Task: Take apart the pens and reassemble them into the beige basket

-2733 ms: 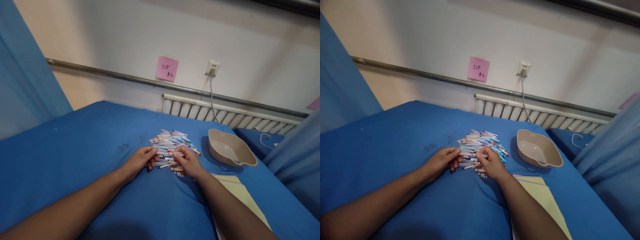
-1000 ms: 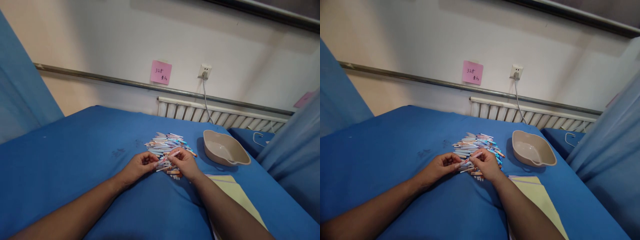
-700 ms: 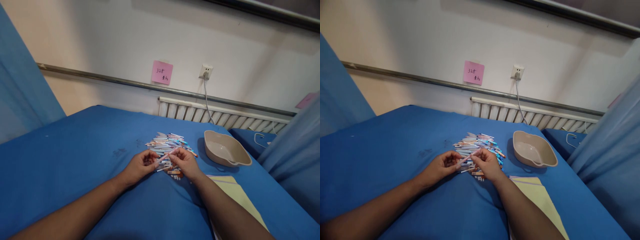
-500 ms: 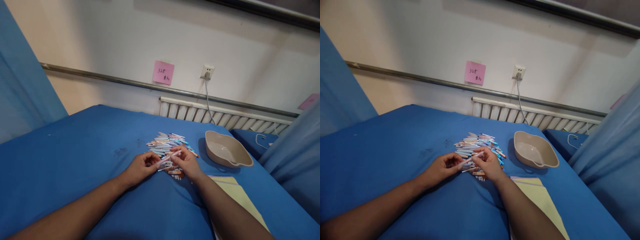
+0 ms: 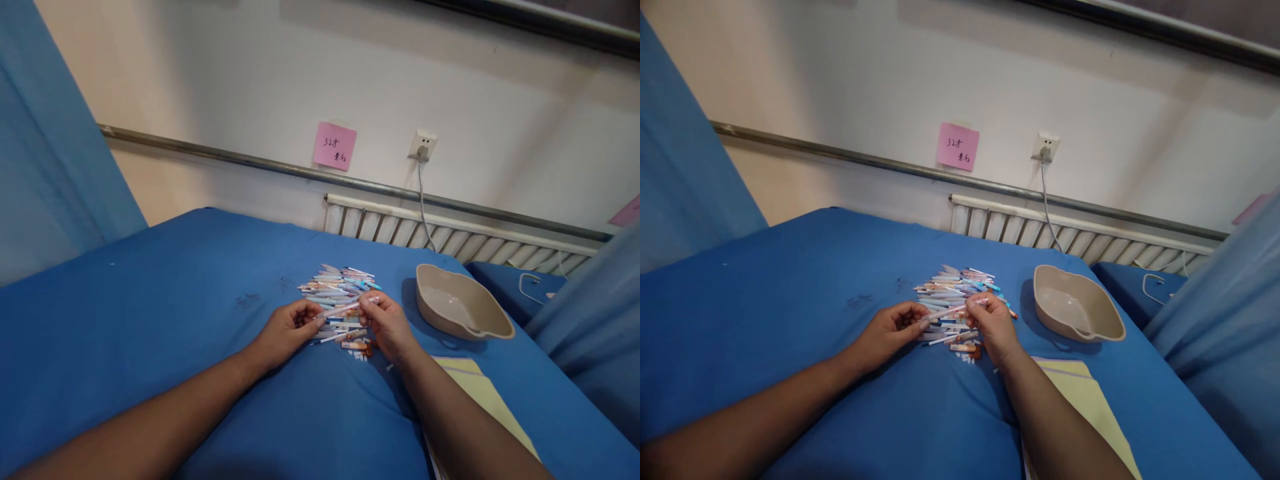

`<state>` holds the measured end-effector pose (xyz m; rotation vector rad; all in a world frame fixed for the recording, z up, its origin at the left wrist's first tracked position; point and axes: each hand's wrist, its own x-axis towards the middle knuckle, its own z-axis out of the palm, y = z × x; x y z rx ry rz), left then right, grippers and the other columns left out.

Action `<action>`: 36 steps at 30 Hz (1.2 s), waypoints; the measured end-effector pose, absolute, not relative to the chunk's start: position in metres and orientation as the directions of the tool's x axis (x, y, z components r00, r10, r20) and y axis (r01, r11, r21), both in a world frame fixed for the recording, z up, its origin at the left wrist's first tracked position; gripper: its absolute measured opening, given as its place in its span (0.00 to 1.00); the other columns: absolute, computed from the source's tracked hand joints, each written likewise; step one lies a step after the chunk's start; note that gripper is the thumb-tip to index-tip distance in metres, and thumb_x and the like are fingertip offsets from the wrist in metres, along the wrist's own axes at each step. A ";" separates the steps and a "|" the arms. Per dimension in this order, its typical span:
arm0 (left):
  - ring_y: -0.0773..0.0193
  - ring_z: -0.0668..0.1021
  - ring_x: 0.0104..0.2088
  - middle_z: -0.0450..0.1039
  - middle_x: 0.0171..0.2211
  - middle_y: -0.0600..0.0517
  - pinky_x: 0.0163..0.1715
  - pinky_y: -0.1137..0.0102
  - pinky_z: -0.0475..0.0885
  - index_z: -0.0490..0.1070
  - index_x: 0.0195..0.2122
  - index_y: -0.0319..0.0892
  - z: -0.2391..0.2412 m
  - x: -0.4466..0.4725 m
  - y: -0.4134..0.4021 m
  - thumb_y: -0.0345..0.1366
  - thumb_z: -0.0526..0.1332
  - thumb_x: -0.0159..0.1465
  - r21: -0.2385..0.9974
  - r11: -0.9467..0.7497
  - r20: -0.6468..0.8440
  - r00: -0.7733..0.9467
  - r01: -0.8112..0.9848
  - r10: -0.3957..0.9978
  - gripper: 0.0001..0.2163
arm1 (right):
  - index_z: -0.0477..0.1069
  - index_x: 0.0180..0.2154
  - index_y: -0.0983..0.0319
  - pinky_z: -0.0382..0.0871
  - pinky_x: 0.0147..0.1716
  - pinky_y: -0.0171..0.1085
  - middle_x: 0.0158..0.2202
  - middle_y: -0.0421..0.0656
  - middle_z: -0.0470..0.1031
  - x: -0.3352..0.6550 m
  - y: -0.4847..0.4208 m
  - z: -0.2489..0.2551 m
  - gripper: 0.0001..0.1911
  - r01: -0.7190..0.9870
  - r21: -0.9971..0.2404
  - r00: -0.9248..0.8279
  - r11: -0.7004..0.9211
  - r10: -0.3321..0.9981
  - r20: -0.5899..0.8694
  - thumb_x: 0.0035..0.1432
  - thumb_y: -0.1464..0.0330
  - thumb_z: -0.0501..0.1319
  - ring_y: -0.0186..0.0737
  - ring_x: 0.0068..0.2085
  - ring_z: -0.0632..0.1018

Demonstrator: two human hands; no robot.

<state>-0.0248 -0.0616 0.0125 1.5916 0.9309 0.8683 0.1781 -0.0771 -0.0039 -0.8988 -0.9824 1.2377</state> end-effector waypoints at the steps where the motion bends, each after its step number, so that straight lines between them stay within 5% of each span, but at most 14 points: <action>1: 0.67 0.69 0.27 0.69 0.27 0.54 0.27 0.74 0.64 0.71 0.33 0.39 0.013 -0.025 -0.062 0.44 0.63 0.53 0.977 -0.157 0.081 0.429 0.144 0.900 0.13 | 0.68 0.28 0.62 0.59 0.22 0.31 0.21 0.36 0.67 0.178 -0.077 -0.005 0.14 -0.325 -0.939 0.056 0.117 0.993 0.104 0.45 0.59 0.66 0.30 0.22 0.66; 6: 0.66 0.70 0.28 0.70 0.27 0.54 0.29 0.74 0.65 0.71 0.31 0.39 0.014 -0.025 -0.061 0.42 0.63 0.53 0.967 -0.184 0.103 0.391 0.175 0.914 0.11 | 0.68 0.28 0.62 0.60 0.23 0.31 0.22 0.36 0.69 0.181 -0.075 -0.009 0.13 -0.271 -0.954 0.036 0.126 0.992 0.121 0.47 0.60 0.65 0.30 0.21 0.67; 12: 0.66 0.71 0.26 0.69 0.26 0.55 0.27 0.73 0.65 0.70 0.34 0.40 0.015 -0.028 -0.056 0.42 0.63 0.52 0.972 -0.156 0.089 0.340 0.175 0.936 0.13 | 0.68 0.28 0.61 0.66 0.26 0.33 0.24 0.38 0.72 0.186 -0.073 -0.007 0.11 0.128 -0.965 -0.084 0.229 0.972 0.219 0.48 0.61 0.64 0.34 0.25 0.72; 17: 0.64 0.72 0.29 0.71 0.27 0.53 0.29 0.72 0.66 0.71 0.33 0.41 0.013 -0.026 -0.054 0.43 0.64 0.52 0.964 -0.172 0.076 0.410 0.203 0.909 0.12 | 0.72 0.38 0.58 0.66 0.38 0.36 0.37 0.43 0.76 0.182 -0.083 0.005 0.07 0.575 -0.630 -0.343 0.523 0.852 0.394 0.57 0.67 0.57 0.39 0.38 0.75; 21: 0.61 0.74 0.32 0.72 0.30 0.52 0.33 0.69 0.69 0.70 0.41 0.42 0.014 -0.025 -0.055 0.45 0.64 0.52 0.964 -0.171 0.062 0.450 0.205 0.891 0.18 | 0.70 0.42 0.59 0.65 0.41 0.36 0.40 0.45 0.75 0.180 -0.091 0.019 0.10 0.692 -0.438 -0.405 0.575 0.810 0.425 0.59 0.70 0.55 0.40 0.42 0.74; 28: 0.63 0.72 0.28 0.69 0.26 0.53 0.29 0.71 0.68 0.71 0.40 0.40 0.017 -0.028 -0.053 0.48 0.60 0.53 0.932 -0.211 0.057 0.458 0.294 0.887 0.18 | 0.71 0.38 0.60 0.63 0.38 0.33 0.36 0.43 0.72 0.262 -0.071 0.059 0.08 0.837 -0.447 0.016 0.317 0.802 0.598 0.59 0.66 0.55 0.36 0.38 0.72; 32: 0.63 0.72 0.27 0.69 0.24 0.54 0.29 0.71 0.67 0.71 0.37 0.40 0.015 -0.027 -0.050 0.48 0.58 0.55 0.908 -0.237 0.037 0.496 0.347 0.868 0.17 | 0.74 0.36 0.60 0.60 0.34 0.33 0.33 0.42 0.73 0.343 -0.054 0.064 0.09 0.971 -0.217 0.142 -0.099 0.970 0.195 0.57 0.65 0.57 0.35 0.34 0.71; 36: 0.63 0.71 0.27 0.69 0.24 0.54 0.28 0.71 0.67 0.72 0.37 0.41 0.011 -0.027 -0.046 0.48 0.56 0.56 0.887 -0.254 0.030 0.500 0.386 0.865 0.17 | 0.74 0.25 0.62 0.57 0.27 0.31 0.22 0.38 0.71 0.384 -0.048 0.041 0.01 0.970 -0.148 0.199 -0.193 0.980 0.024 0.45 0.72 0.64 0.33 0.25 0.68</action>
